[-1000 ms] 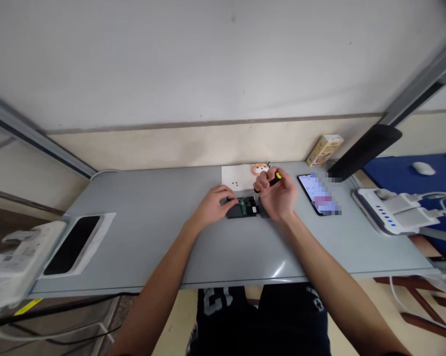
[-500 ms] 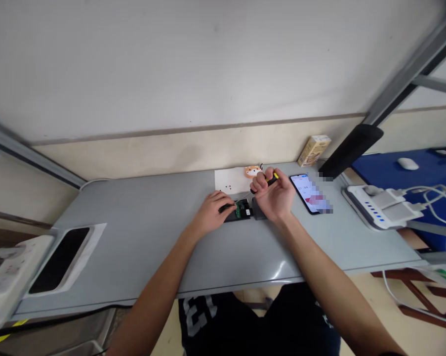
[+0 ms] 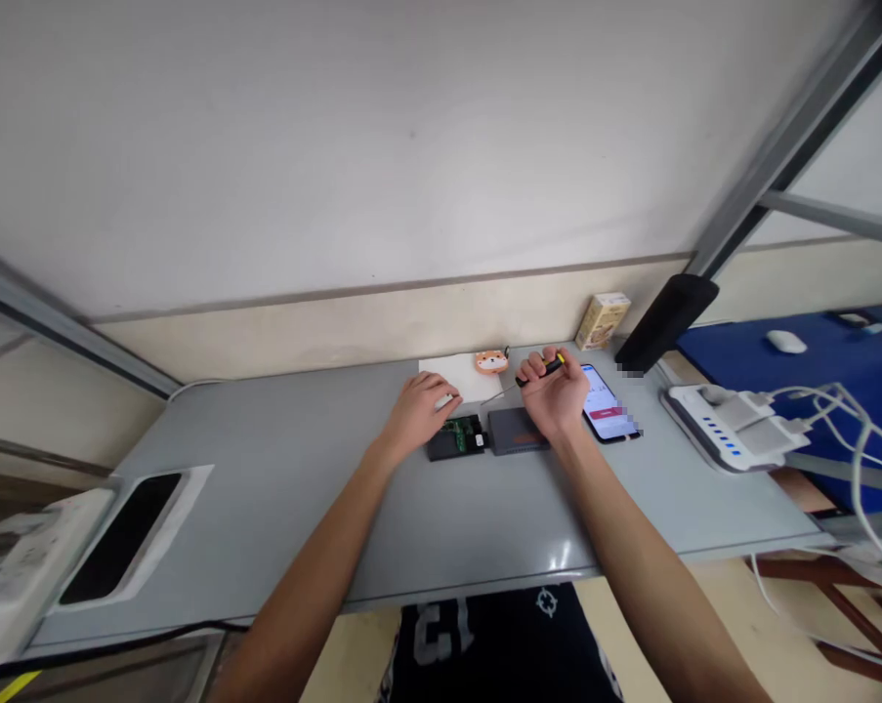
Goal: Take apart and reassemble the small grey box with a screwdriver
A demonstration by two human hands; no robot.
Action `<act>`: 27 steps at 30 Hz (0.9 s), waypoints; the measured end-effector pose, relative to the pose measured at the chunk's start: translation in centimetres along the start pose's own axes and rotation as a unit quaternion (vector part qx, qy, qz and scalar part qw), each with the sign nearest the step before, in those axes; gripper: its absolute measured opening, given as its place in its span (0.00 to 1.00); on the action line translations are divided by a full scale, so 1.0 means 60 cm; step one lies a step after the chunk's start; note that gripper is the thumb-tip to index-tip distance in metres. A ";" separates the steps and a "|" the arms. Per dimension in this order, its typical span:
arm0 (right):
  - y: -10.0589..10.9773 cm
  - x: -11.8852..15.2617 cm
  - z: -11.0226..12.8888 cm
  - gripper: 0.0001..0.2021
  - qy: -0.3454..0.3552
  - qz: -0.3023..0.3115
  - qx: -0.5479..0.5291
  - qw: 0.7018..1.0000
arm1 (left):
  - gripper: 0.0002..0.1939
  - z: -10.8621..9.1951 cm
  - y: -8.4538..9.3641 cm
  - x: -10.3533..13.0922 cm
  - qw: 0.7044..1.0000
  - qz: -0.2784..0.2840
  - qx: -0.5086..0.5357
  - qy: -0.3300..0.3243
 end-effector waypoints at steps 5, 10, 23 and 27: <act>0.010 -0.007 0.000 0.12 0.002 -0.010 0.014 1.000 | 0.10 0.003 -0.045 -0.072 0.993 0.056 -0.097 -0.030; 0.013 -0.009 -0.001 0.12 0.010 -0.008 0.041 0.999 | 0.09 0.012 -0.062 -0.095 0.991 0.080 -0.103 -0.022; -0.007 0.005 0.045 0.15 0.095 -0.006 0.120 0.988 | 0.33 -0.053 -0.015 0.085 0.991 0.109 0.078 0.008; -0.016 0.013 0.052 0.16 0.147 0.003 0.177 0.973 | 0.31 -0.043 -0.019 0.082 0.990 0.095 0.103 0.027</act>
Point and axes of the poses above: each hand's wrist, its own x-axis away from the middle knuckle, its own y-axis out of the back of the hand, z = x × y, the point moved 2 cm from there along -x, towards the middle knuckle, and after that the axes turned 3 degrees about -z, right-handed, at the moved point
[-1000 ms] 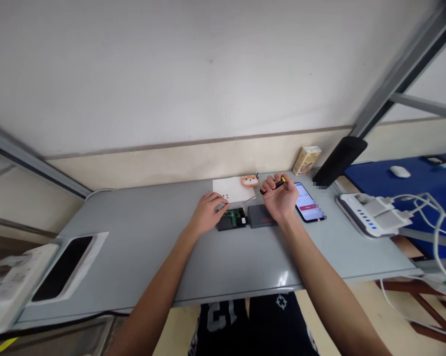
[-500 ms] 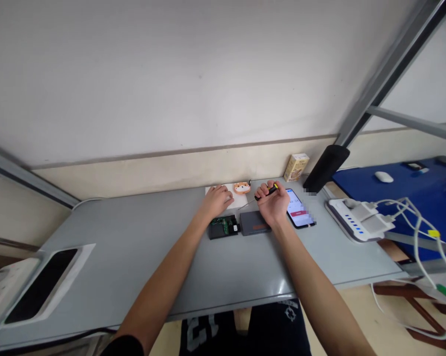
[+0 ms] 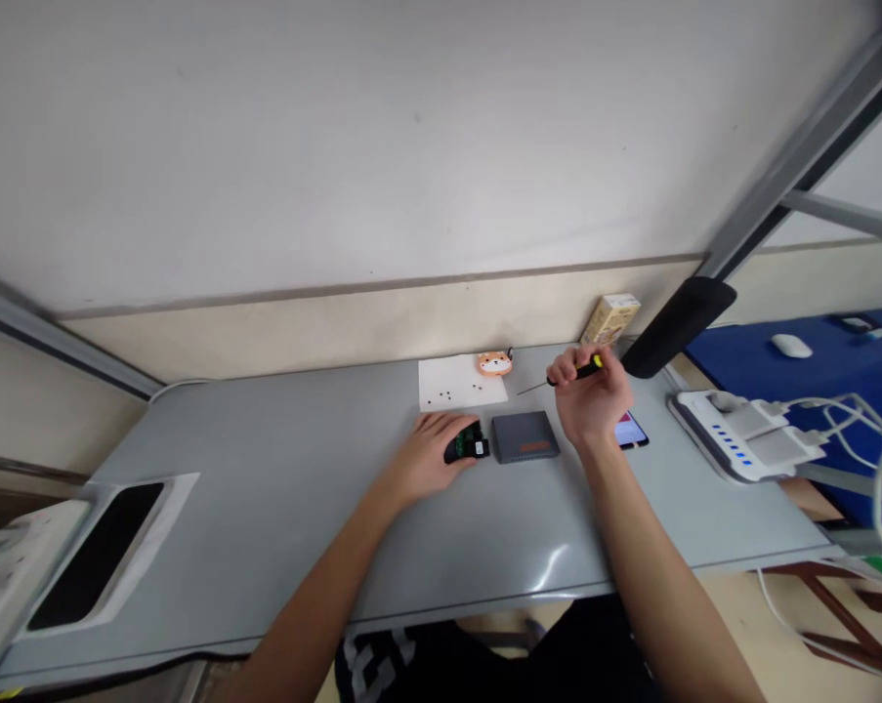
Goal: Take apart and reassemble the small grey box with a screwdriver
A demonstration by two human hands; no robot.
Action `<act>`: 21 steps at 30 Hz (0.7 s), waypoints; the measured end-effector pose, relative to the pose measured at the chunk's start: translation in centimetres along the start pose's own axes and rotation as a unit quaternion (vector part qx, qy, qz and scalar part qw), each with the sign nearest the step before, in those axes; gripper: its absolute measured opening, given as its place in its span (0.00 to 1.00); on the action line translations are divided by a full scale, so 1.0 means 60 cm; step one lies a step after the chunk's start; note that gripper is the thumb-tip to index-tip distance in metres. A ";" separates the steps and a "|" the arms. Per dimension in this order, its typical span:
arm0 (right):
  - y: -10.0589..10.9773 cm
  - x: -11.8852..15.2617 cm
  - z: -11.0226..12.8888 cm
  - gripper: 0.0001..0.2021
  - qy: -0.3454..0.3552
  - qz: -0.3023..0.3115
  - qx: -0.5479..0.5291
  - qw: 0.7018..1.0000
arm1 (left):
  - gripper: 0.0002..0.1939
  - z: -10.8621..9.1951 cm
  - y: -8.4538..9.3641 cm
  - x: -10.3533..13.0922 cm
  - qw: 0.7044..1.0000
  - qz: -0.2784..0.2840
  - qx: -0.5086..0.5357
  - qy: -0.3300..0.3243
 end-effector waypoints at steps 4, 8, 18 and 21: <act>-0.002 0.004 0.004 0.16 0.055 0.006 0.038 0.998 | 0.33 -0.002 0.008 -0.002 0.999 -0.032 0.032 0.007; -0.001 0.011 0.012 0.16 0.108 0.038 0.111 0.987 | 0.32 -0.011 0.017 0.001 0.994 -0.093 0.056 -0.002; -0.002 0.018 0.012 0.05 0.115 0.224 0.620 0.743 | 0.23 -0.064 0.008 0.014 0.989 0.002 -0.003 -0.151; 0.016 0.011 -0.003 0.04 0.082 0.243 0.664 0.702 | 0.23 -0.073 0.001 0.018 0.988 0.042 -0.005 -0.149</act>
Point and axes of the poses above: each hand's wrist, its own x-axis away from the middle knuckle, its own y-axis out of the back of the hand, z = x × y, the point moved 2 cm from there along -x, towards the middle knuckle, and after that the axes turned 3 degrees about -z, right-handed, at the moved point
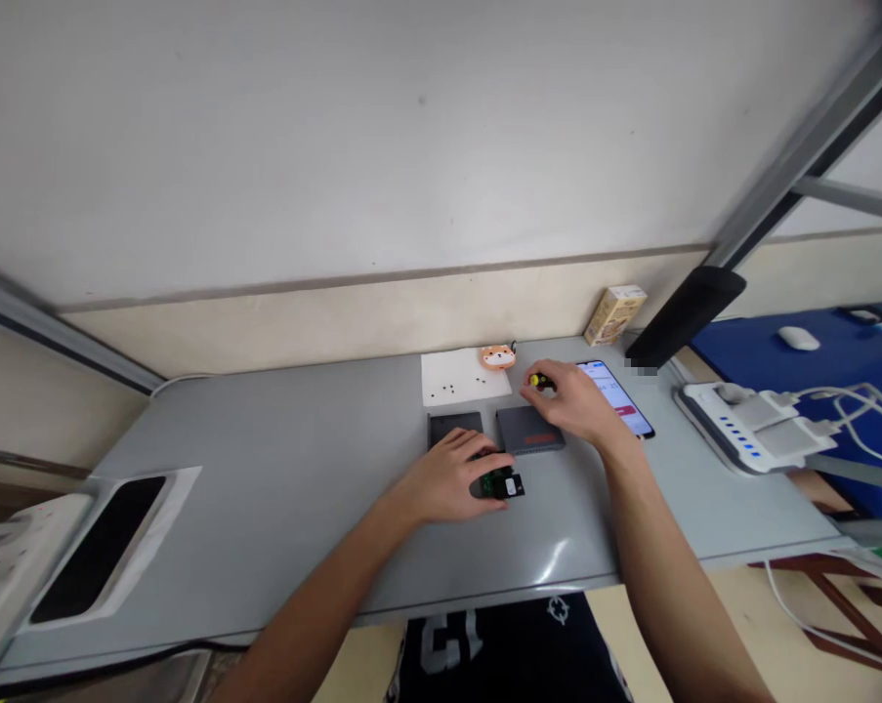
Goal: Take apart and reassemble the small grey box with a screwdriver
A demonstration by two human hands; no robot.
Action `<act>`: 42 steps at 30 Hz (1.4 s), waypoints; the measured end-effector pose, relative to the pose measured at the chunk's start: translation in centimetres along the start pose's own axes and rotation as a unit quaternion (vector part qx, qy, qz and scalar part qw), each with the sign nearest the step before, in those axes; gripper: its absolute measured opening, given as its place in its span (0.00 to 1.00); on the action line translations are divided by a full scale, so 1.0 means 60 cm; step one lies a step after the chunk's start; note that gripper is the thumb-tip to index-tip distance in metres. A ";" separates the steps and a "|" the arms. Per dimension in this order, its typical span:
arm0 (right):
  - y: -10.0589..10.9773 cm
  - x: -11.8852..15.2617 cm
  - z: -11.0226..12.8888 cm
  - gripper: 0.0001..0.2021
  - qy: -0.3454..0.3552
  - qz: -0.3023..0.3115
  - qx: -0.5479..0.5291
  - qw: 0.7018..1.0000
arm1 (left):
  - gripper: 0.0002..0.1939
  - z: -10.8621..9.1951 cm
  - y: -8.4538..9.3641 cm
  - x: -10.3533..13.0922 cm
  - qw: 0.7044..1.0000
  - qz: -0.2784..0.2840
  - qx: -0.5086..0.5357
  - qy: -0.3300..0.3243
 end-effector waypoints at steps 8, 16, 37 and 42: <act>-0.036 0.007 -0.019 0.12 0.009 0.088 0.039 0.995 | 0.28 -0.010 -0.009 0.002 0.998 0.060 -0.009 0.005; -0.064 0.000 -0.008 0.09 0.057 0.052 0.048 0.996 | 0.16 0.023 0.027 -0.001 0.996 -0.063 -0.013 0.060; -0.109 -0.004 -0.003 0.10 0.041 -0.024 0.092 0.995 | 0.08 0.149 0.040 0.037 0.954 -0.145 -0.010 0.262; -0.113 -0.004 -0.006 0.11 0.040 -0.026 0.103 0.994 | 0.10 0.153 0.038 0.039 0.951 -0.166 -0.016 0.260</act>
Point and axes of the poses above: each hand's wrist, its own x-axis away from the middle knuckle, its own y-axis out of the back of the hand, z = x × y, the point moved 2 cm from there along -x, towards the middle knuckle, and after that the axes turned 3 degrees about -z, right-handed, at the moved point
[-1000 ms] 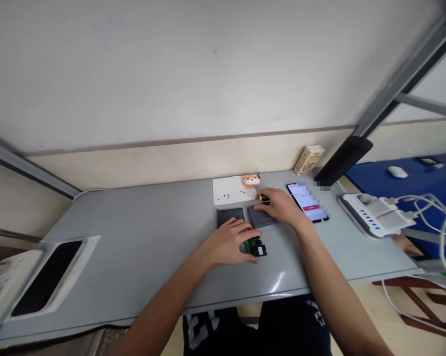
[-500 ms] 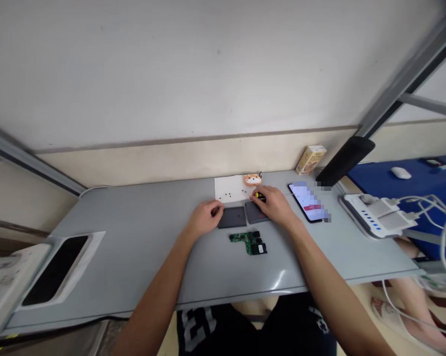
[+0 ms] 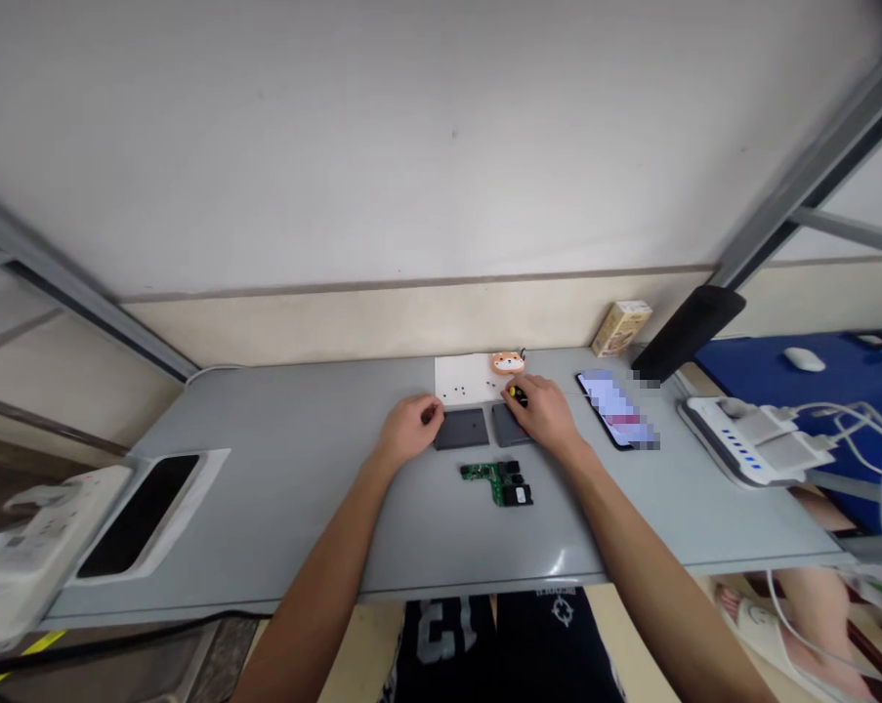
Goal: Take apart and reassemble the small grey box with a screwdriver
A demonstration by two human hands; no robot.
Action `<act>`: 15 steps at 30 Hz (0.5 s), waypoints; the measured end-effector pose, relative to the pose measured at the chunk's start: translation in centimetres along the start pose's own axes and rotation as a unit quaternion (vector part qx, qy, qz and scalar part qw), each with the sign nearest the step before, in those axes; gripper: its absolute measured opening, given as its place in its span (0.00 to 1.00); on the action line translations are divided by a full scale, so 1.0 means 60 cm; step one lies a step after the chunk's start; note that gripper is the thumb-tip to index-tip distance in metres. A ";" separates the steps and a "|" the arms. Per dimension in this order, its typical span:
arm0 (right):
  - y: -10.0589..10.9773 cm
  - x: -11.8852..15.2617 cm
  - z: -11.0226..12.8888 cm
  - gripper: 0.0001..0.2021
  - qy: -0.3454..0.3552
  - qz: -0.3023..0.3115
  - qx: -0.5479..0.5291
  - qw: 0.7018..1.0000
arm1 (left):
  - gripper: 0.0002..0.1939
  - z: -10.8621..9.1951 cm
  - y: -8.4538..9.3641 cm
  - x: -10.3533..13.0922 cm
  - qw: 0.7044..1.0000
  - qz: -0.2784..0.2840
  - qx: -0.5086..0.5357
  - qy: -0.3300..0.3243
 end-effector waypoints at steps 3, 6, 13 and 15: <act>-0.001 0.002 0.000 0.11 -0.008 -0.023 0.006 1.000 | 0.12 0.012 0.003 -0.003 0.998 -0.055 -0.022 0.021; 0.000 0.003 0.001 0.12 -0.022 -0.042 0.018 0.999 | 0.13 0.021 0.003 -0.004 0.997 -0.067 -0.030 0.009; 0.012 0.002 0.000 0.12 -0.032 -0.058 0.006 0.998 | 0.17 0.033 -0.006 0.004 0.992 -0.032 -0.125 -0.010; 0.017 0.003 -0.003 0.13 -0.028 -0.056 -0.002 0.998 | 0.17 0.035 -0.008 0.006 0.991 -0.027 -0.129 -0.007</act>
Point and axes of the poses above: each hand's wrist, its own x-axis away from the middle knuckle, its own y-axis out of the back of the hand, z = x × y, the point moved 2 cm from there along -x, towards the middle knuckle, and after that the axes turned 3 degrees about -z, right-handed, at the moved point
